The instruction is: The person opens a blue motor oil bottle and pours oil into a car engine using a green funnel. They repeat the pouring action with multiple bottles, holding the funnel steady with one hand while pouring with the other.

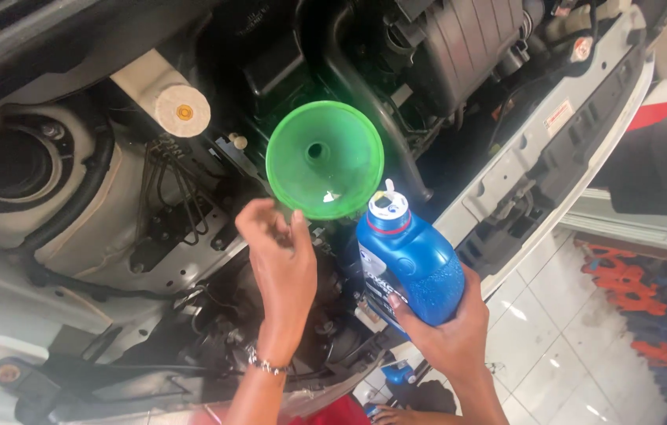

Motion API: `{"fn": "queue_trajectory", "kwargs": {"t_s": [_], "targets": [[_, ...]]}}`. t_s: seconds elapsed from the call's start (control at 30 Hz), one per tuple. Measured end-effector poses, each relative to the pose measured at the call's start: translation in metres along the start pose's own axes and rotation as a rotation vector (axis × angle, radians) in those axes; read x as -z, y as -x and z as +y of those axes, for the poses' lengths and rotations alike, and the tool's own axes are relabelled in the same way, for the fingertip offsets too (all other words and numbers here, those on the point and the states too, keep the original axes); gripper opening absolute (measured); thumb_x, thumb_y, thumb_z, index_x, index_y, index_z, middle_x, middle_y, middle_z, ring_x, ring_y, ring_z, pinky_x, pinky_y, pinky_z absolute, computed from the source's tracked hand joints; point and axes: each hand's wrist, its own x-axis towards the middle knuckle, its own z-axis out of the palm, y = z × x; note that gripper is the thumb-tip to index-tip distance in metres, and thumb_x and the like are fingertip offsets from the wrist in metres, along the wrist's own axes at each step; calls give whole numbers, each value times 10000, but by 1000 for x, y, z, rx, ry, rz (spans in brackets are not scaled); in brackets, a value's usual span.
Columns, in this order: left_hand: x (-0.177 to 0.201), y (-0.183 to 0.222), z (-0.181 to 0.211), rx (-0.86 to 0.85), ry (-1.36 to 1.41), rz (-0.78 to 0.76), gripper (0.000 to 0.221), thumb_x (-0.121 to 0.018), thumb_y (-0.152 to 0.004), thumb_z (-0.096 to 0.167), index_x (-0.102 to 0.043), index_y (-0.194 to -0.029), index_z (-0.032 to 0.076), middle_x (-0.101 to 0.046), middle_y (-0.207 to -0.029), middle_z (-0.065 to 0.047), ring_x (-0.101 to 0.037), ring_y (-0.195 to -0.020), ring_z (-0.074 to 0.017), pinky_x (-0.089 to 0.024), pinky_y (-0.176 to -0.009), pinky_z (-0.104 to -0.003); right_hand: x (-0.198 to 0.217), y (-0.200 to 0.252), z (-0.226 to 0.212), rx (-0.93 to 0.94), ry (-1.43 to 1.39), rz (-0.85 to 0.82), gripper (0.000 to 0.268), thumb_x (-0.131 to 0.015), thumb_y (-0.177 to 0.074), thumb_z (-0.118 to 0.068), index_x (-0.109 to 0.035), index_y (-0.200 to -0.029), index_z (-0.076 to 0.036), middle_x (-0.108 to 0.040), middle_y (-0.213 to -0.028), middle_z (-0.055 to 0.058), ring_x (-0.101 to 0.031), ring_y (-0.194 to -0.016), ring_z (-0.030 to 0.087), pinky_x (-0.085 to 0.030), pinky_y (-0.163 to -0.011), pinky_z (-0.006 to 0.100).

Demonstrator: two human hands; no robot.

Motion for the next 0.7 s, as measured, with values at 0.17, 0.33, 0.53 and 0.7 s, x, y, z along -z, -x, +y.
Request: {"fn": "queue_trajectory", "kwargs": {"t_s": [0.17,0.33,0.53,0.7], "targets": [[-6,8,-8,269,324,-1,427,-613,-1002,45,-366,-1347,-4,-514,-997,-75,-557,-775,-119,-504,-602,-279,0,-8,-7,-2,89,-22,805,-932,-622,-229,-528,-1263,43,-761,-1003,162,-748,-891,196,-585,-818,327],[-7,14,-4,556,358,-111,570,-574,-984,147,-350,-1498,44,-637,-1114,-102,-678,-778,-129,-540,-630,-247,-1,-14,-20,-45,143,-67,808,-918,-622,-248,-518,-1264,34,-781,-959,143,-769,-866,190,-595,-798,330],[-8,21,-6,568,336,-169,587,-582,-982,187,-389,-1520,53,-659,-1188,-135,-683,-814,-147,-554,-672,-266,-6,-21,-35,-63,236,-65,795,-914,-608,-263,-534,-1247,19,-786,-948,137,-771,-860,205,-589,-794,348],[-11,29,-11,447,343,-159,592,-579,-992,157,-378,-1535,37,-563,-1394,-142,-671,-1087,-155,-583,-798,-269,-9,-26,-42,-114,281,-74,806,-912,-596,-280,-540,-1248,13,-778,-972,157,-775,-855,227,-596,-778,358]]}}
